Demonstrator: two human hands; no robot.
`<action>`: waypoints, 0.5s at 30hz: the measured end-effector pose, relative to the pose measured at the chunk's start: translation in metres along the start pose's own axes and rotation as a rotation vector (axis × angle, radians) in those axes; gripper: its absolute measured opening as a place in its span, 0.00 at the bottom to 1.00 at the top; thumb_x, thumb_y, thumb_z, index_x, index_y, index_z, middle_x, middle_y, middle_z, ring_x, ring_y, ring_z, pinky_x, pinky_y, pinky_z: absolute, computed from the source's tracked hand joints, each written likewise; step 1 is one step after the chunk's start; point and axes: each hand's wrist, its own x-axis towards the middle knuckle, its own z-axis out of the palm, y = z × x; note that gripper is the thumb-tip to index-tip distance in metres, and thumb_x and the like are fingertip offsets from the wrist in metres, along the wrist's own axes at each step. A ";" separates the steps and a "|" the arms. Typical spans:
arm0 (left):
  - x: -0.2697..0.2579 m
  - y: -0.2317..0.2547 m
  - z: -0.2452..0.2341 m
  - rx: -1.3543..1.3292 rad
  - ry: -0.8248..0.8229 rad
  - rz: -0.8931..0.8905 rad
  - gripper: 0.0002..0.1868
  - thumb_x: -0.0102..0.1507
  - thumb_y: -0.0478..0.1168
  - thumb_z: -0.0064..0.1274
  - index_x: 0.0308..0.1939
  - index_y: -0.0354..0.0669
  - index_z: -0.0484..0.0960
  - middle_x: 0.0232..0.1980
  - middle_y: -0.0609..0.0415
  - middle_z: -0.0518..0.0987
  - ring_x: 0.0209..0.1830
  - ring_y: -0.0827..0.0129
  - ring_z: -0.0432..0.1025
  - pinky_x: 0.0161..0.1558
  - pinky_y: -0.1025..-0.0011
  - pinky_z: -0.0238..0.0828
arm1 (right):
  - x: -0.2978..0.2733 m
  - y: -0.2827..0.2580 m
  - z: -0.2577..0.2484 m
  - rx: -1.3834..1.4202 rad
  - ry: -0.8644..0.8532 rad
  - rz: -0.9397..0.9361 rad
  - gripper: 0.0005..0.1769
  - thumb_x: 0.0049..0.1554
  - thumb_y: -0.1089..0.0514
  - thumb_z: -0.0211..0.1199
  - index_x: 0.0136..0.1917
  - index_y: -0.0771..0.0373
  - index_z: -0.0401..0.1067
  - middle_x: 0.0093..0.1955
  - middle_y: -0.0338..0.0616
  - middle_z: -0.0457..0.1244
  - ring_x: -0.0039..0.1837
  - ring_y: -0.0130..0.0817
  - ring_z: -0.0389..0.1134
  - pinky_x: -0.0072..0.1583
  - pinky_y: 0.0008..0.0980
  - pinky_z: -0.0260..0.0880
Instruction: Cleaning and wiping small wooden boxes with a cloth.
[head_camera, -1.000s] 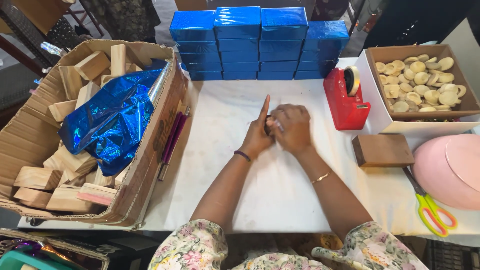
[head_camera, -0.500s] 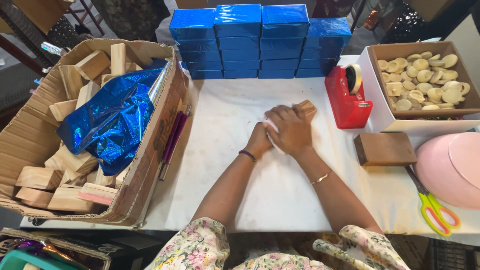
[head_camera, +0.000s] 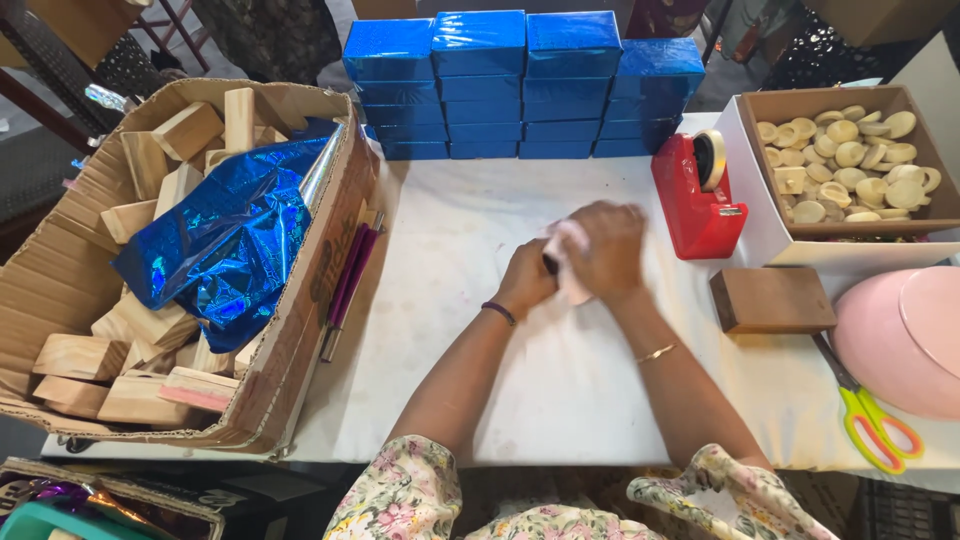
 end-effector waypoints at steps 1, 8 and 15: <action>0.001 -0.011 0.003 0.001 0.002 0.002 0.19 0.52 0.39 0.65 0.47 0.40 0.84 0.43 0.44 0.84 0.43 0.56 0.80 0.46 0.64 0.77 | 0.002 -0.009 -0.001 0.000 0.002 -0.002 0.10 0.58 0.52 0.57 0.44 0.55 0.77 0.49 0.42 0.69 0.60 0.47 0.67 0.64 0.55 0.55; -0.004 0.024 -0.015 -0.087 -0.055 -0.039 0.25 0.51 0.42 0.68 0.52 0.41 0.83 0.43 0.45 0.84 0.43 0.57 0.80 0.46 0.65 0.76 | -0.012 0.033 0.014 0.089 -0.023 -0.032 0.14 0.64 0.51 0.55 0.49 0.59 0.76 0.53 0.45 0.69 0.62 0.45 0.67 0.67 0.53 0.55; -0.004 0.024 -0.014 -0.137 -0.063 0.032 0.32 0.51 0.43 0.71 0.58 0.42 0.79 0.44 0.48 0.83 0.42 0.63 0.80 0.47 0.67 0.76 | -0.012 0.051 0.008 0.036 0.082 0.171 0.14 0.69 0.51 0.55 0.51 0.61 0.76 0.53 0.48 0.69 0.61 0.49 0.66 0.68 0.51 0.55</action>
